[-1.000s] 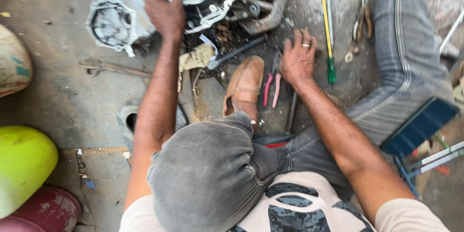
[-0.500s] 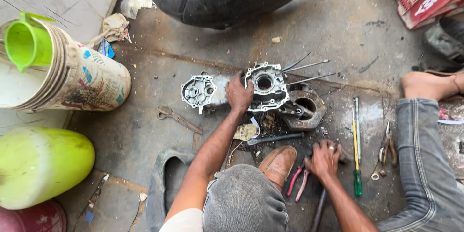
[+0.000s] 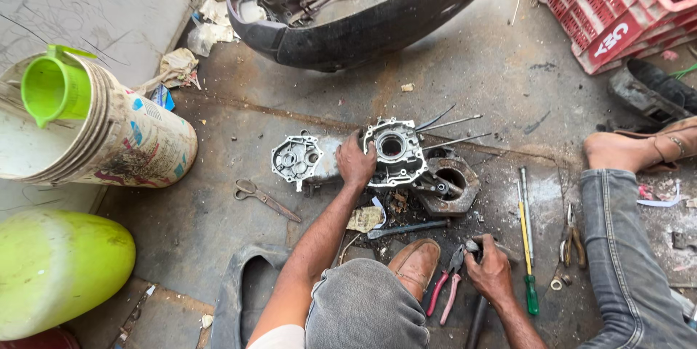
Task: The person assembles and fits metal engine casing parts together on the floor, using a hammer to tap components into place and adjusting the alignment by hand.
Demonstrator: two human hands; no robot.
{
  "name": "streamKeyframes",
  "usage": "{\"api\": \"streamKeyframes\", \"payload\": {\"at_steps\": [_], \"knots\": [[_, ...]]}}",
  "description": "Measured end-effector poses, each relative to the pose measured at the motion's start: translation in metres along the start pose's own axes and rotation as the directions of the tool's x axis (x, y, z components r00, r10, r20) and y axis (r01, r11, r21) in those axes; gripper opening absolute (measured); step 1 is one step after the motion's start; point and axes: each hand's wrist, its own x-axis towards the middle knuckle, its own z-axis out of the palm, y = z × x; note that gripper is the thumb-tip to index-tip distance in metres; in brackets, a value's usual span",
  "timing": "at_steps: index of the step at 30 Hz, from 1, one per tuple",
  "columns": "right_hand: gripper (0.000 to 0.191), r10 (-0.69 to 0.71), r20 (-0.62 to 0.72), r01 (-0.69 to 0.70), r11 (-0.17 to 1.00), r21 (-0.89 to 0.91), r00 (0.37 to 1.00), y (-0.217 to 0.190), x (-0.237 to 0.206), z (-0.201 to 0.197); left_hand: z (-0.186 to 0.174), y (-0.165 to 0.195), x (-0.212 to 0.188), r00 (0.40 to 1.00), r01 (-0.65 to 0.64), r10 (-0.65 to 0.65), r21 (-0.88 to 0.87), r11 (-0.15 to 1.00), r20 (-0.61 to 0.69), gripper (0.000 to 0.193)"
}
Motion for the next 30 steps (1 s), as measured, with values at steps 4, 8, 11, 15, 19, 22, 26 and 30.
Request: {"api": "streamKeyframes", "payload": {"at_steps": [4,8,11,15,19,22,26,30], "knots": [[0.033,0.05,0.084,-0.051,0.999,0.008,0.995,0.003,0.008,0.0,-0.002,0.002,0.002,0.997,0.035,-0.036,0.027,0.999,0.068,0.06],[0.026,-0.164,-0.003,0.164,0.986,-0.003,0.986,0.005,0.015,0.0,-0.004,0.004,0.003,0.995,0.038,-0.043,0.045,0.998,0.095,0.061],[0.028,-0.188,-0.027,0.188,0.982,0.002,0.982,0.004,0.016,0.001,-0.004,0.004,0.003,0.994,0.043,-0.048,0.045,0.998,0.096,0.06],[0.027,-0.16,-0.027,0.16,0.987,0.016,0.987,-0.001,0.014,0.0,-0.005,0.004,0.003,0.994,0.048,-0.051,0.041,0.998,0.101,0.06],[0.027,-0.124,-0.013,0.125,0.992,0.031,0.992,-0.001,0.013,0.001,-0.004,0.003,0.003,0.993,0.051,-0.055,0.047,0.998,0.103,0.06],[0.026,-0.16,-0.022,0.161,0.985,0.057,0.987,0.002,0.011,0.004,-0.003,0.002,0.003,0.994,0.046,-0.05,0.042,0.998,0.1,0.06],[0.021,-0.155,-0.008,0.155,0.987,0.051,0.988,0.004,0.01,0.008,-0.001,0.0,0.003,0.996,0.035,-0.037,0.031,0.999,0.087,0.059],[0.023,-0.037,0.047,0.035,0.999,0.036,0.998,0.003,0.01,0.01,-0.001,0.001,0.002,0.996,0.036,-0.036,0.004,0.999,0.077,0.057]]}}
